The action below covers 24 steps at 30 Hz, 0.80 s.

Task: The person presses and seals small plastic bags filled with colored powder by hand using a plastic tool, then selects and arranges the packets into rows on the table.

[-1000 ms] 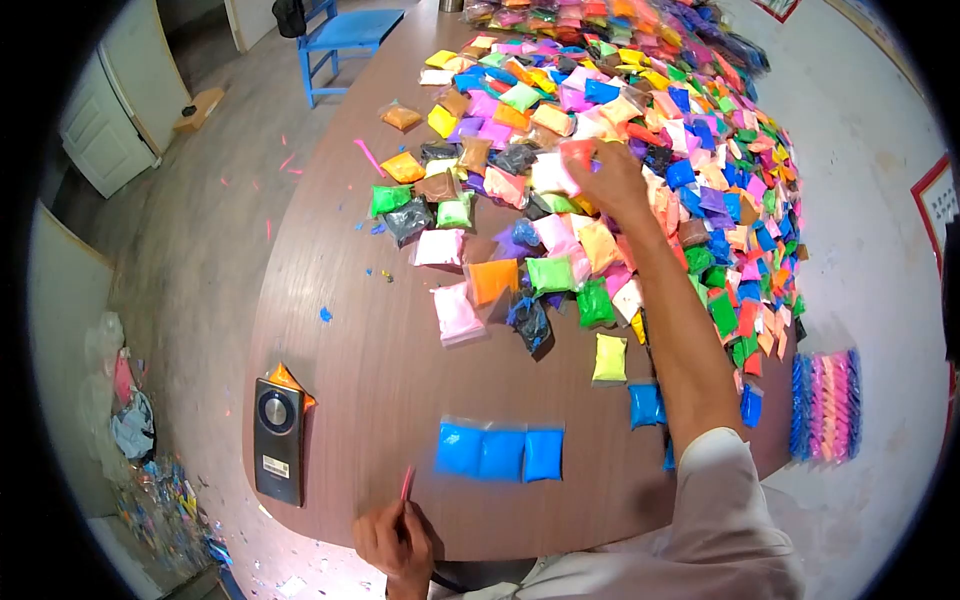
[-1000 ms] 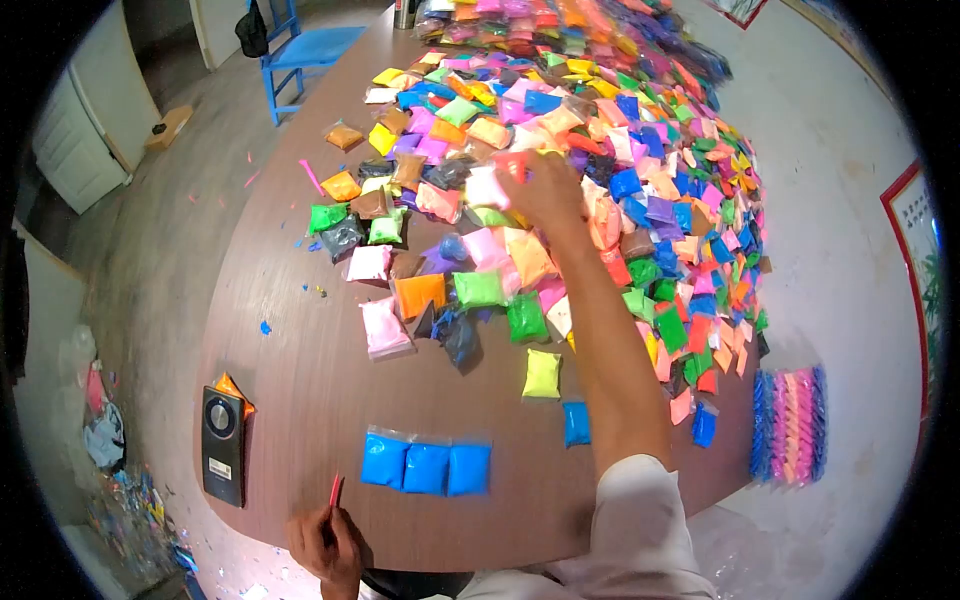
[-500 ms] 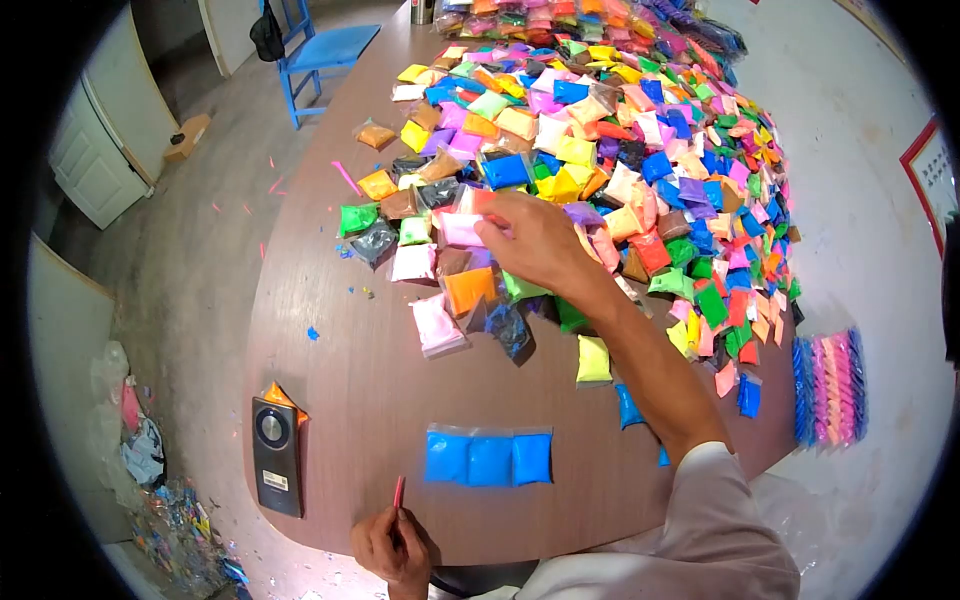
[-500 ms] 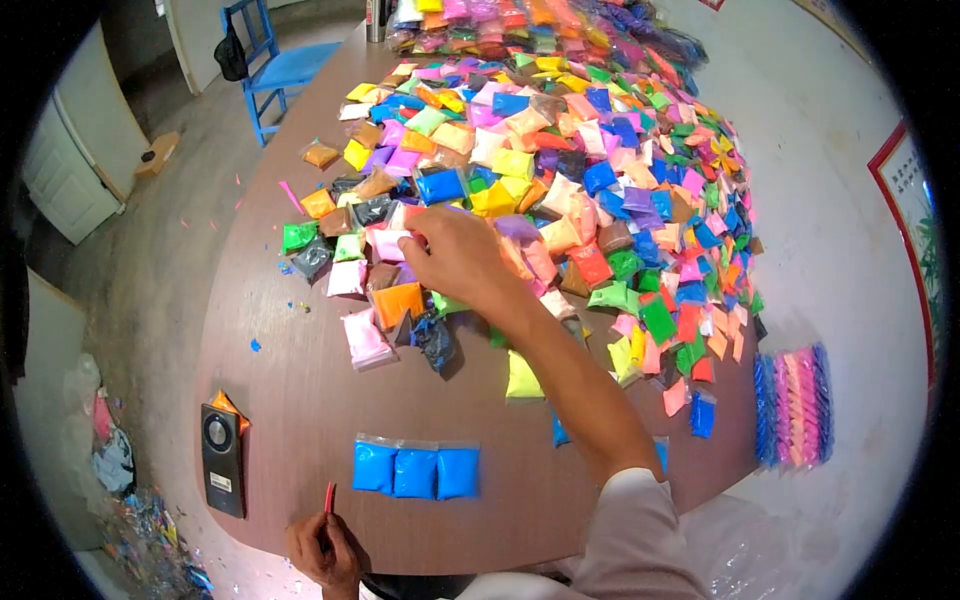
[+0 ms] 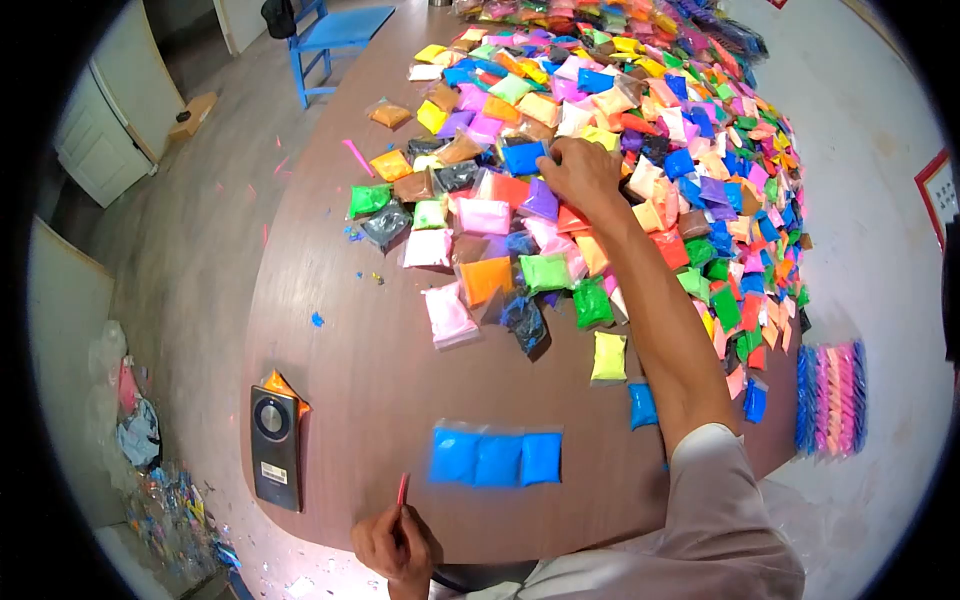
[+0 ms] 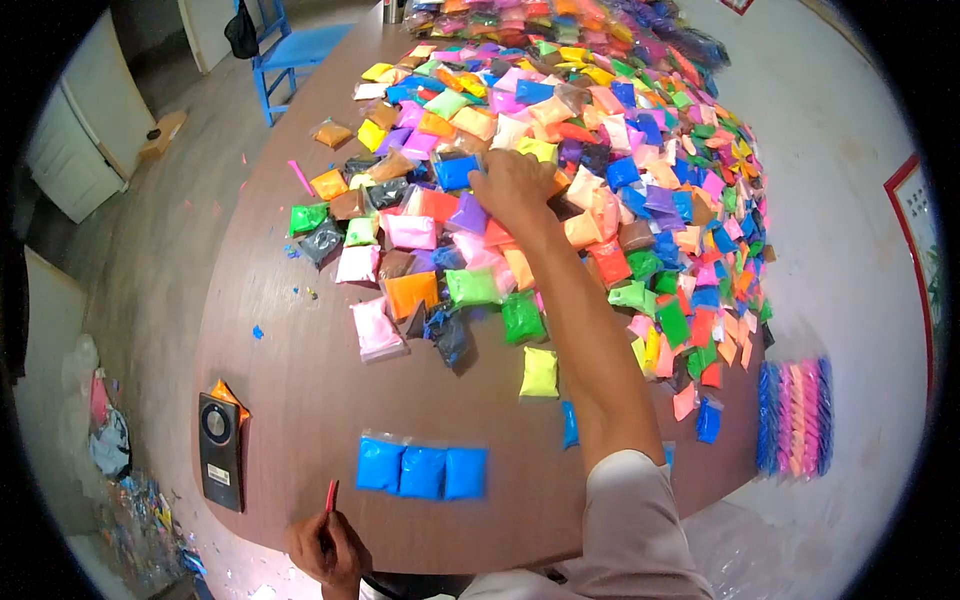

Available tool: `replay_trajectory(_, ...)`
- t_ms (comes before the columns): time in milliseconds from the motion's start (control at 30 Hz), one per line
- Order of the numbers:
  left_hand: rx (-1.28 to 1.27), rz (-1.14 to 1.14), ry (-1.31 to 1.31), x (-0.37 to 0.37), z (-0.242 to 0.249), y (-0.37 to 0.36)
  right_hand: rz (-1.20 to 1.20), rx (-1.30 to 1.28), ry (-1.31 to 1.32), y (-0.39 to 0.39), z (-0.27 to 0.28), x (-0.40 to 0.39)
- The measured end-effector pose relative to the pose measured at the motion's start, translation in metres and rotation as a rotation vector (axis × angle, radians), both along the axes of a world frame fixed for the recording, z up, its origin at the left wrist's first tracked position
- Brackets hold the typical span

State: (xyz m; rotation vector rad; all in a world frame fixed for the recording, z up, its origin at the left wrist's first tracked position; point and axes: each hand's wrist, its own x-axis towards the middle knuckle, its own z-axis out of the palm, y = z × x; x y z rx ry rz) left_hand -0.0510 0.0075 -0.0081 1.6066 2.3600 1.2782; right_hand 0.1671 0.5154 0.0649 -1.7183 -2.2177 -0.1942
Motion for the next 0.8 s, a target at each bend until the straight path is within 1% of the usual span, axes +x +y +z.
replay_trajectory(33, -0.017, -0.021, 0.026, -0.001, 0.001, 0.0, 0.003, -0.013, -0.001, 0.004, -0.001, 0.0)
replay_trajectory(100, -0.071, -0.054, 0.047, -0.004, 0.005, -0.002, 0.003, -0.097, 0.18, 0.01, -0.008, 0.004)
replay_trajectory(167, -0.033, -0.055, -0.006, -0.003, 0.004, 0.0, 0.066, -0.12, 0.449, 0.008, -0.005, 0.009)
replay_trajectory(233, 0.018, -0.06, 0.006, 0.001, 0.008, 0.006, 0.119, -0.037, 0.529, 0.016, -0.001, 0.027)
replay_trajectory(267, 0.061, -0.053, 0.025, 0.001, 0.003, 0.007, 0.184, 0.01, 0.548, 0.003, 0.013, 0.034)
replay_trajectory(300, 0.043, -0.055, 0.03, 0.001, 0.005, 0.007, 0.25, 0.065, 0.57, -0.009, 0.028, 0.042)
replay_trajectory(333, 0.054, -0.056, 0.025, 0.002, 0.008, 0.009, 0.267, 0.054, 0.614, -0.023, 0.038, 0.049)
replay_trajectory(367, 0.067, -0.057, 0.02, 0.003, 0.01, 0.01, 0.286, 0.045, 0.657, -0.041, 0.047, 0.057)
replay_trajectory(400, 0.049, -0.063, 0.037, 0.002, 0.009, 0.008, 0.288, -0.023, 0.699, -0.062, 0.055, 0.066)
replay_trajectory(433, 0.05, -0.062, 0.042, 0.002, 0.007, 0.008, 0.289, -0.022, 0.704, -0.089, 0.061, 0.066)
replay_trajectory(500, 0.094, -0.034, -0.02, 0.003, 0.007, 0.01, 0.228, -0.155, 0.964, -0.153, 0.07, 0.068)
replay_trajectory(533, 0.094, -0.034, -0.031, 0.007, 0.013, 0.012, 0.188, -0.21, 0.98, -0.181, 0.07, 0.072)
replay_trajectory(567, 0.101, -0.041, -0.031, 0.008, 0.015, 0.011, 0.147, -0.263, 0.994, -0.207, 0.065, 0.078)
replay_trajectory(633, 0.074, -0.028, -0.079, 0.007, 0.012, 0.007, 0.042, -0.439, 0.918, -0.258, 0.052, 0.099)
replay_trajectory(700, 0.114, -0.047, -0.068, 0.005, 0.006, 0.008, 0.043, -0.508, 0.995, -0.3, 0.033, 0.11)
replay_trajectory(733, 0.143, -0.055, -0.057, 0.005, 0.005, 0.008, 0.039, -0.494, 1.0, -0.318, 0.022, 0.116)
replay_trajectory(800, 0.157, -0.059, -0.042, 0.007, 0.007, 0.009, -0.034, -0.599, 1.229, -0.347, 0.003, 0.125)
